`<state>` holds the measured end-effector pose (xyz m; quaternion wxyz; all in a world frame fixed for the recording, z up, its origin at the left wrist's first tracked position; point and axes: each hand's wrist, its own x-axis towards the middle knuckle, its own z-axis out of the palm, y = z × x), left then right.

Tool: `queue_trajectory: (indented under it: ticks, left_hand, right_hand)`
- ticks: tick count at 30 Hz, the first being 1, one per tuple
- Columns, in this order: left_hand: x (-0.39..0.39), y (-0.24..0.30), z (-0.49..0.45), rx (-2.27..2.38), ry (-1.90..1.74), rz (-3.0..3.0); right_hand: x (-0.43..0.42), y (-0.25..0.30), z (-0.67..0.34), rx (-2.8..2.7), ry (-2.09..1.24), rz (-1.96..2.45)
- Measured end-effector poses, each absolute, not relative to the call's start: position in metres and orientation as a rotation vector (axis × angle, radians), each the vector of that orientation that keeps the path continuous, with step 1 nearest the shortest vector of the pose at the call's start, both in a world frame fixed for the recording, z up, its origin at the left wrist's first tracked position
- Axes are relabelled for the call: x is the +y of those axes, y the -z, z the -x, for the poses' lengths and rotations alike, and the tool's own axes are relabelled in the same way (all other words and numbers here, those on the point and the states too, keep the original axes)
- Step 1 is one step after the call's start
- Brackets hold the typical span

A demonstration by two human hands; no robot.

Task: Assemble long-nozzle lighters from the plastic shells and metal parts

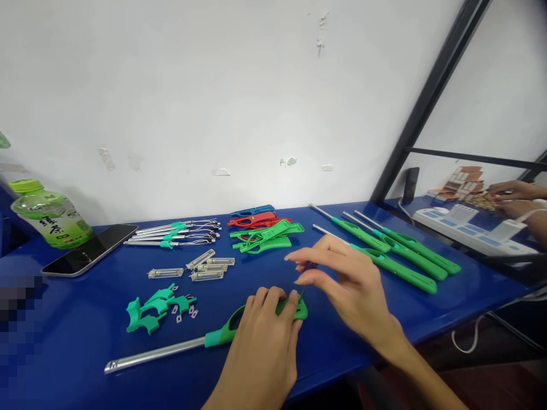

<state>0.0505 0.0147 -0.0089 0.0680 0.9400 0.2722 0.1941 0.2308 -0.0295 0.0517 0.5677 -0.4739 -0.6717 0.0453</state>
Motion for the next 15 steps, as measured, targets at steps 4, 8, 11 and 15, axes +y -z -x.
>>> queue_trajectory:
  ticks: [4, 8, 11, 15]
  left_hand:
    - [0.0145, 0.0093, -0.0502, 0.818, -0.578, -2.835]
    - [0.0144, 0.0104, -0.0502, 0.802, -0.581, -2.838]
    - [0.0143, 0.0110, -0.0506, 0.801, -0.588, -2.837]
    - [0.0137, 0.0109, -0.0506, 0.809, -0.596, -2.836]
  right_hand:
    - [-0.0334, -0.0469, -0.2284, -1.674, -0.212, 1.088]
    - [-0.0316, -0.0461, -0.2305, -1.604, -0.274, 1.088]
    - [-0.0281, -0.0483, -0.2329, -1.562, -0.245, 1.117]
    - [-0.0267, -0.0483, -0.2323, -1.533, -0.209, 1.127]
